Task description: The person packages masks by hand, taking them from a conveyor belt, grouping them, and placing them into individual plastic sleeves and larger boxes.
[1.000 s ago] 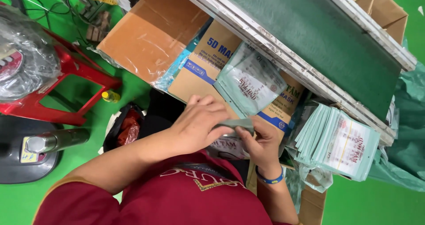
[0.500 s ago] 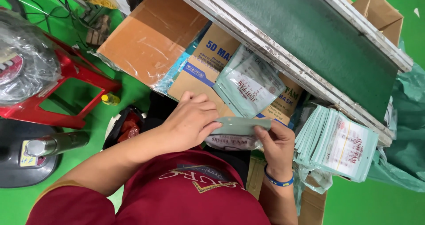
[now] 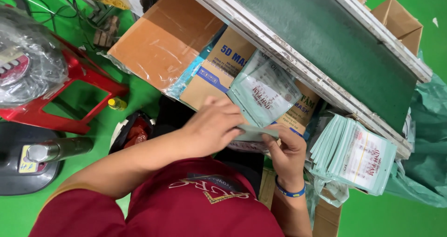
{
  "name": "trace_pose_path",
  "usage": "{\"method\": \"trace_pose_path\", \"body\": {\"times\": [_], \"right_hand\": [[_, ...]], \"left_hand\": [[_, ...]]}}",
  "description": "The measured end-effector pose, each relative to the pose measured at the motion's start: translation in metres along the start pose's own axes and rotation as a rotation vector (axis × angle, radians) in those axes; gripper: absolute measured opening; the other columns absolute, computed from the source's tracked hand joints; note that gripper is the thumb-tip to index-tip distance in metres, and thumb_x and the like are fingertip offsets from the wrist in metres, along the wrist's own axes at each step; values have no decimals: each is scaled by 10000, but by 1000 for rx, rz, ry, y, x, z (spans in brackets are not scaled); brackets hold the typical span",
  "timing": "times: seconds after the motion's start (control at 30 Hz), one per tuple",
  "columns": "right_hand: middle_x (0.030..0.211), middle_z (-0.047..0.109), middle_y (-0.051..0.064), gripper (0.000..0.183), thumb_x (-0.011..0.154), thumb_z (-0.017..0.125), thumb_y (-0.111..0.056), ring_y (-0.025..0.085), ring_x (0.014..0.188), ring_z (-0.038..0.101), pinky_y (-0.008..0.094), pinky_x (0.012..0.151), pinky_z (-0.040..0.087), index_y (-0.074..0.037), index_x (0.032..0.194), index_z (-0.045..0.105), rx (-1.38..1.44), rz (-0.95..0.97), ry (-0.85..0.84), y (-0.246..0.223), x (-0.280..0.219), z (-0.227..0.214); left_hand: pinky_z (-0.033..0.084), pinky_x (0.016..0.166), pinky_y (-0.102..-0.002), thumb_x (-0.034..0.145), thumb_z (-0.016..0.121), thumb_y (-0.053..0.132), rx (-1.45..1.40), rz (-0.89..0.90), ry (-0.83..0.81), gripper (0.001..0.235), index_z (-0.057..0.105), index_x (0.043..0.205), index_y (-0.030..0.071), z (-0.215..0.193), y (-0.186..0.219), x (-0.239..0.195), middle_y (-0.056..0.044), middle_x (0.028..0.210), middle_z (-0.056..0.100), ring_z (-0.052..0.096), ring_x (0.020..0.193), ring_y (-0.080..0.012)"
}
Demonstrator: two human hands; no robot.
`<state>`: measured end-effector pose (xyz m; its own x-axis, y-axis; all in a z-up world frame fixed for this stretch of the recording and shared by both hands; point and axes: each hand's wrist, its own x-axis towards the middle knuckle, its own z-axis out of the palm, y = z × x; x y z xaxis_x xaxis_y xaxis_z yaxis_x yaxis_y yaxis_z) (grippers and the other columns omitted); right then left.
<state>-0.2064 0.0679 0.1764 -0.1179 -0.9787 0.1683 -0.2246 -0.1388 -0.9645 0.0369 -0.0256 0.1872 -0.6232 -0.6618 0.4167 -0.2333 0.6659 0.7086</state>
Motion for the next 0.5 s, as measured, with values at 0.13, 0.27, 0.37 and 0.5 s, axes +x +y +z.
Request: {"method": "trace_pose_path", "body": {"times": [0.13, 0.27, 0.37, 0.5], "right_hand": [[953, 698, 45, 85, 931, 694, 61, 103, 843, 616, 234, 736, 477, 50, 1013, 715, -78, -26, -82, -6, 5, -3], [957, 712, 36, 132, 918, 679, 47, 86, 827, 613, 236, 723, 478, 49, 1041, 725, -52, 54, -58, -14, 3, -11], [887, 692, 17, 111, 931, 686, 22, 72, 800, 585, 230, 695, 454, 45, 1024, 740, -93, 30, -25, -11, 14, -28], [739, 638, -36, 78, 898, 699, -25, 46, 687, 516, 224, 593, 397, -6, 933, 766, -123, 162, 78, -2, 58, -90]], "left_hand": [[360, 892, -439, 835, 747, 155, 42, 57, -43, 158, 704, 982, 118, 1, 0, 7, -16, 979, 634, 567, 1038, -241], [350, 865, -448, 824, 744, 153, 42, 90, -26, 147, 706, 963, 124, 0, 6, 14, -16, 954, 649, 580, 1011, -244], [368, 869, -448, 850, 744, 187, 90, 164, -30, 114, 686, 918, 116, 16, -10, 31, -32, 929, 652, 595, 990, -261], [391, 875, -447, 890, 757, 295, 176, 187, -120, 206, 675, 877, 107, 13, -31, 94, -59, 893, 657, 605, 958, -285]]}}
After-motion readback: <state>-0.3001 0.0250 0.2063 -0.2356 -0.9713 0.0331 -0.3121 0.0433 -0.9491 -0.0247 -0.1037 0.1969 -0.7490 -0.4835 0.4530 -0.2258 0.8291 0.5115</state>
